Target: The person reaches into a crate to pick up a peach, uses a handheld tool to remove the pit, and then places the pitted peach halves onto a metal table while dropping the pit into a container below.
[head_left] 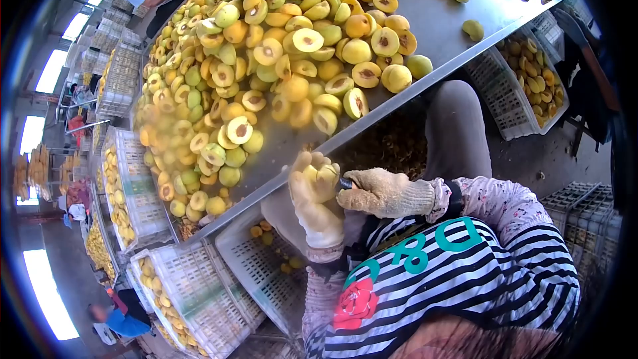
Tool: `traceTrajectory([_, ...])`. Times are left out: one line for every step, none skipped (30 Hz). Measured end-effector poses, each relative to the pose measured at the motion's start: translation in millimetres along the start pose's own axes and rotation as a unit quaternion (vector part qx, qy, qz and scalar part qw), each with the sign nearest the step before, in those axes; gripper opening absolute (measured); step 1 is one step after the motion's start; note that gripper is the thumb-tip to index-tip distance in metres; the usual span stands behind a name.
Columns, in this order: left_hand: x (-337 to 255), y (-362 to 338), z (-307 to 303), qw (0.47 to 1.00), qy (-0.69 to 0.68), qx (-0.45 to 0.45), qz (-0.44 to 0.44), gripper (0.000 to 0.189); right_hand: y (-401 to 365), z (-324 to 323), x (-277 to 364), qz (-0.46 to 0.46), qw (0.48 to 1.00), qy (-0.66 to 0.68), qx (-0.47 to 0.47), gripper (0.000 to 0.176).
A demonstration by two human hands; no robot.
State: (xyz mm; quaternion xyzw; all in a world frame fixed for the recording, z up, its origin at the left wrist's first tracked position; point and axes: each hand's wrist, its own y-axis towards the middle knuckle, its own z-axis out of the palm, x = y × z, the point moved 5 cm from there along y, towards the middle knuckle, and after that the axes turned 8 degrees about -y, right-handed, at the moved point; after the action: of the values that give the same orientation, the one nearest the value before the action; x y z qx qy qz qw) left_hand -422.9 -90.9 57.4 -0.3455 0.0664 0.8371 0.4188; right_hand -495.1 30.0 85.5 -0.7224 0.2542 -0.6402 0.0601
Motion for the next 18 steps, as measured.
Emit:
traceTrajectory([-1.4,-1.4,-0.7,1.0,-0.001,-0.003,0.007,0.037,3.4,4.3,-3.1,-0.011,1.0,-0.005,-0.006,0.052])
traceTrajectory([-2.3,-2.6,1.2,1.0,-0.001,-0.005,0.014,0.036,8.7,10.3,-9.7,-0.024,1.0,-0.011,-0.014,0.051])
traceTrajectory([-3.6,-2.5,2.0,1.0,-0.002,-0.006,0.022,0.035,11.5,14.4,-12.2,-0.036,0.999,-0.016,-0.022,0.051])
traceTrajectory([-3.5,-0.9,-0.4,1.0,-0.018,0.002,0.02,0.033,11.8,16.8,-9.5,-0.046,0.998,-0.009,-0.03,0.049])
traceTrajectory([-4.5,-0.1,-1.3,0.999,-0.021,0.004,0.026,0.033,14.4,21.6,-12.4,-0.054,0.998,0.015,-0.032,0.049])
traceTrajectory([-5.0,1.1,-1.4,0.999,-0.025,0.006,0.031,0.033,19.5,27.4,-18.6,-0.063,0.997,0.039,-0.035,0.048])
traceTrajectory([-5.7,2.2,-1.2,0.999,-0.027,0.009,0.037,0.032,21.9,31.5,-20.0,-0.072,0.995,0.063,-0.038,0.048])
traceTrajectory([-6.5,3.8,-2.1,0.999,-0.032,0.013,0.041,0.033,22.9,35.6,-22.0,-0.06,0.995,0.075,-0.034,0.048])
traceTrajectory([-6.5,5.3,-3.6,0.998,-0.037,0.018,0.045,0.033,23.2,38.3,-22.4,-0.046,0.996,0.048,-0.057,0.048])
traceTrajectory([-7.1,6.2,-1.8,0.998,-0.041,0.023,0.048,0.033,21.5,39.7,-20.1,-0.04,0.996,0.05,-0.068,0.049])
traceTrajectory([-7.8,6.7,1.3,0.998,-0.044,0.018,0.047,0.034,19.3,38.9,-16.7,-0.036,0.995,0.051,-0.078,0.049])
traceTrajectory([-9.6,7.0,7.0,0.998,-0.048,0.013,0.049,0.034,18.4,36.3,-13.6,-0.037,0.995,0.036,-0.089,0.048])
traceTrajectory([-11.1,7.2,13.1,0.997,-0.051,0.008,0.051,0.035,17.8,33.4,-10.8,-0.038,0.994,0.021,-0.1,0.048])
traceTrajectory([-10.9,8.1,17.0,0.997,-0.04,-0.009,0.058,0.036,16.9,30.1,-7.8,-0.039,0.993,0.007,-0.111,0.047])
traceTrajectory([-9.4,10.0,19.0,0.997,-0.057,-0.005,0.056,0.035,14.7,25.7,-2.7,-0.049,0.992,0.011,-0.112,0.047])
traceTrajectory([-7.2,12.3,19.2,0.996,-0.074,-0.002,0.054,0.035,11.3,20.3,2.4,-0.058,0.992,0.015,-0.113,0.046])
traceTrajectory([-4.8,13.8,18.1,0.995,-0.091,-0.002,0.05,0.035,9.0,16.7,4.3,-0.066,0.991,0.02,-0.113,0.045])
traceTrajectory([-3.1,15.5,18.5,0.993,-0.108,0.017,0.047,0.034,11.2,15.8,0.8,-0.076,0.991,0.023,-0.11,0.045])
